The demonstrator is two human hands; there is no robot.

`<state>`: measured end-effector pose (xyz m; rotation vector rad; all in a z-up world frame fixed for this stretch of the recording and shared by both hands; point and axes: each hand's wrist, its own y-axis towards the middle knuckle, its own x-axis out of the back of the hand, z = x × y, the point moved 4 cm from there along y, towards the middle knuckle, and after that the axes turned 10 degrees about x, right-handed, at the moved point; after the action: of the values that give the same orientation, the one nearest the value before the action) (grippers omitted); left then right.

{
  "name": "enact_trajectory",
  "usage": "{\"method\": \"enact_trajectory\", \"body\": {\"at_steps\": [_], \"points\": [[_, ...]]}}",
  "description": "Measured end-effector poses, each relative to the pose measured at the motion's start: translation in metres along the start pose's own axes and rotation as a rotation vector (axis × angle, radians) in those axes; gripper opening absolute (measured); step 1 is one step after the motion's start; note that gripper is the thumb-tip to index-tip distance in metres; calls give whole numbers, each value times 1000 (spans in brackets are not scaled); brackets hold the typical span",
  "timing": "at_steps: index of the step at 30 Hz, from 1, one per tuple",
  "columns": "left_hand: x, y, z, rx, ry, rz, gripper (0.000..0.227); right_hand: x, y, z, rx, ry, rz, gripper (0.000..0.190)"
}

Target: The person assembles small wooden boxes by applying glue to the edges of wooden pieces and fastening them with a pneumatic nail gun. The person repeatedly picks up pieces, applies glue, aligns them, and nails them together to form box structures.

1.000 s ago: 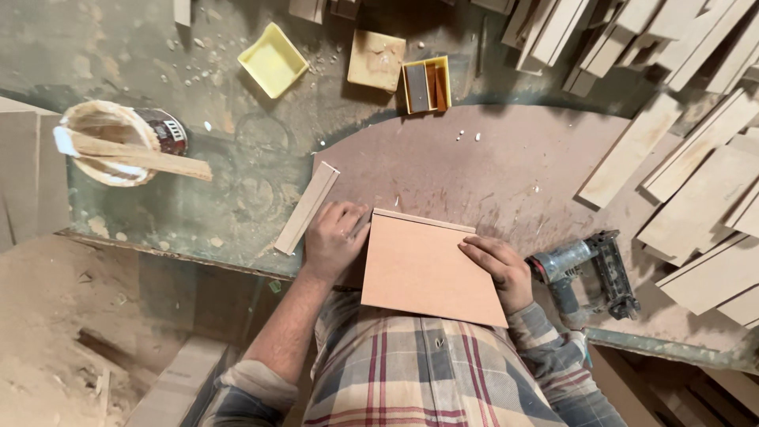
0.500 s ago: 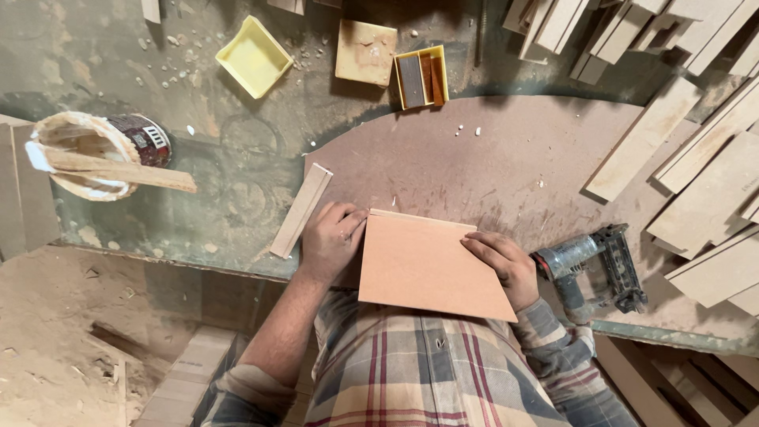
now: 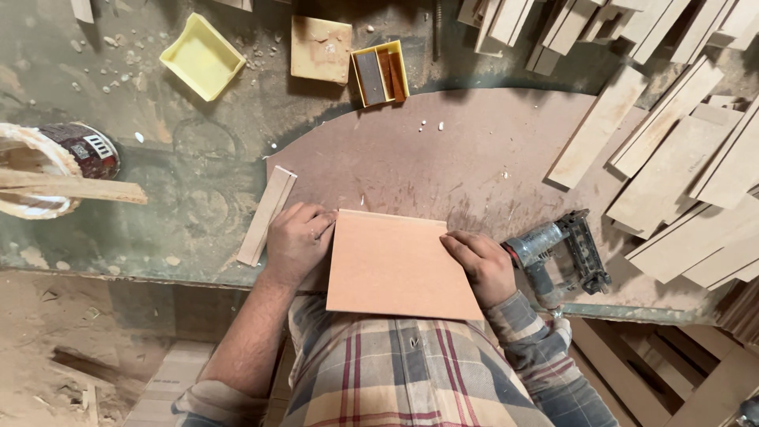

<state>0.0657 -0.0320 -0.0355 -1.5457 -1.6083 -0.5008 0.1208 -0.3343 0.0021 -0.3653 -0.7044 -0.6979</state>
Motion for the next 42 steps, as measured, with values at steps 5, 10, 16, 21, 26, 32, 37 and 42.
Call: {"method": "enact_trajectory", "body": {"at_steps": [5, 10, 16, 21, 26, 32, 37, 42], "points": [[2, 7, -2, -34, 68, 46, 5, 0, 3, -3, 21, -69, 73, 40], [9, 2, -11, -130, 76, 24, 15, 1, 3, 3, 51, -123, 39, 38], [6, 6, -13, -182, -23, 73, 21, 1, 8, -3, 143, -142, -29, 34], [0, 0, -7, -158, 1, 159, 14, -12, -9, -13, 132, -63, -13, 33], [4, 8, -10, -187, -85, 61, 17, -18, -13, -26, 98, -77, -54, 28], [-8, 0, 0, -201, -9, 22, 23, -25, -20, -30, 148, -39, -26, 23], [-8, -5, 0, -140, 14, 80, 21, -25, -20, -23, 104, -28, -97, 15], [-9, -1, 5, -65, -20, 141, 25, -37, -18, -35, -50, -91, -108, 19]]}}
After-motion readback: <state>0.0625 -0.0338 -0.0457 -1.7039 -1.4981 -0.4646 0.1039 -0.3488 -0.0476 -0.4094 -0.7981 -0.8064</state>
